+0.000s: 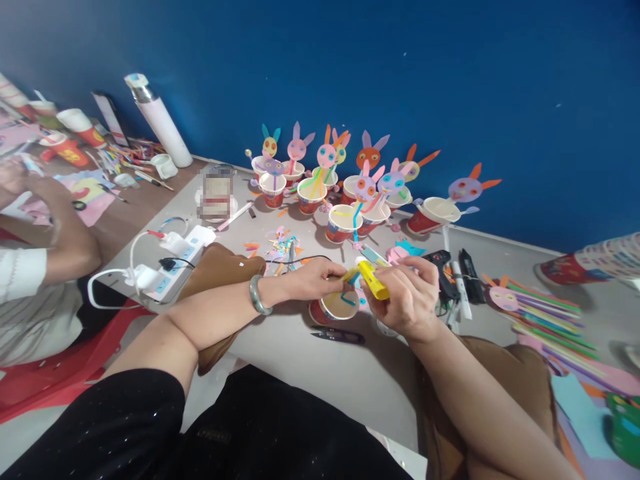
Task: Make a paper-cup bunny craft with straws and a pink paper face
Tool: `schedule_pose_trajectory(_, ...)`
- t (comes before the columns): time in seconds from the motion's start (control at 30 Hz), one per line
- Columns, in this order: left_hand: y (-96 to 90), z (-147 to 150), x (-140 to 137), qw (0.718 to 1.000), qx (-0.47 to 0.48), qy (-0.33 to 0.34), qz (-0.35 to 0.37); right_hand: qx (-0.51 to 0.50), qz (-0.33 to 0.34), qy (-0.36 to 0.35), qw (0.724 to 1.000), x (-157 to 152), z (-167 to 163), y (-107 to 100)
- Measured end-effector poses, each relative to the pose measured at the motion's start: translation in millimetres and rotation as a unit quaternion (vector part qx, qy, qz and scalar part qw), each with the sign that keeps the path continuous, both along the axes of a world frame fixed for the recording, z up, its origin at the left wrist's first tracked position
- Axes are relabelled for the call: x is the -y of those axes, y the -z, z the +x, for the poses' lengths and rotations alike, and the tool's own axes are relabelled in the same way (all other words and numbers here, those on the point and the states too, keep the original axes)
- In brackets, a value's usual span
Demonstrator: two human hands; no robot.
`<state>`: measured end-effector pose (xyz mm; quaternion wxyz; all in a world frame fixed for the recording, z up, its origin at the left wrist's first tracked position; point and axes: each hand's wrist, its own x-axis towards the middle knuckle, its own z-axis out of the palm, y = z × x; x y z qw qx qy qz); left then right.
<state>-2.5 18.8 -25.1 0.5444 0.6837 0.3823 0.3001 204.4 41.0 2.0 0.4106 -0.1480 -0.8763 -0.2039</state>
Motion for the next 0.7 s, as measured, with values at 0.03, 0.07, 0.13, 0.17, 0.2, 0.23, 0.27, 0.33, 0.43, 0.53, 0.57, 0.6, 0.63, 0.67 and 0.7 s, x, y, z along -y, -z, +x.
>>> schedule_pose_trajectory(0.03, -0.3, -0.1, -0.3, 1.0, 0.0, 0.002, -0.002, -0.009, 0.004, -0.01, 1.0, 0.3, 0.3, 0.0)
schedule_pose_trajectory(0.07, -0.4, -0.2, -1.0, 1.0, -0.003, 0.004, -0.003, -0.015, 0.007, -0.024, 1.0, 1.1, 0.2, -0.1)
schedule_pose_trajectory(0.13, -0.2, -0.3, -2.7, 1.0, -0.012, 0.009, 0.0, 0.001, 0.004, -0.056, 0.998, 3.2, -1.1, -0.9)
schedule_pose_trajectory(0.17, 0.0, -0.3, -3.5, 1.0, -0.015, 0.011, 0.004, 0.02, -0.001, -0.066, 0.998, 4.2, -2.0, -1.3)
schedule_pose_trajectory(0.2, 0.3, -0.3, -4.1, 1.0, -0.017, 0.01, 0.009, 0.041, -0.005, -0.071, 0.997, 4.7, -2.9, -1.5)
schedule_pose_trajectory(0.23, 0.6, -0.3, -4.4, 1.0, -0.018, 0.008, 0.014, 0.057, -0.01, -0.069, 0.996, 4.8, -3.4, -1.3)
schedule_pose_trajectory(0.27, 1.0, -0.4, -4.4, 1.0, -0.019, 0.003, 0.017, 0.067, -0.013, -0.063, 0.996, 4.4, -3.6, -0.8)
schedule_pose_trajectory(0.33, 1.3, -0.7, -3.6, 1.0, -0.024, -0.005, 0.018, 0.06, -0.009, -0.044, 0.997, 2.4, -2.4, 1.5)
schedule_pose_trajectory(0.43, 0.7, -1.3, -2.3, 0.999, -0.03, 0.001, 0.011, 0.031, 0.004, -0.016, 0.999, -0.7, 1.4, 5.1)
schedule_pose_trajectory(0.53, -0.9, -1.4, -2.5, 1.0, -0.02, 0.014, 0.004, 0.003, 0.016, -0.031, 0.999, -0.1, 2.9, 5.0)
schedule_pose_trajectory(0.57, -1.5, -1.3, -2.9, 1.0, -0.018, 0.016, 0.003, 0.001, 0.017, -0.048, 0.999, 1.0, 2.4, 4.0)
schedule_pose_trajectory(0.6, -2.1, -1.2, -3.3, 1.0, -0.016, 0.018, 0.003, 0.005, 0.016, -0.063, 0.998, 2.4, 1.4, 2.8)
schedule_pose_trajectory(0.63, -2.7, -1.0, -3.8, 1.0, -0.015, 0.02, 0.004, 0.017, 0.013, -0.075, 0.997, 3.9, 0.1, 1.5)
schedule_pose_trajectory(0.67, -3.1, -0.9, -4.2, 1.0, -0.013, 0.022, 0.004, 0.033, 0.009, -0.081, 0.996, 5.2, -1.3, 0.4)
schedule_pose_trajectory(0.7, -3.3, -0.9, -4.4, 1.0, -0.012, 0.022, 0.007, 0.048, 0.005, -0.08, 0.996, 6.1, -2.5, -0.4)
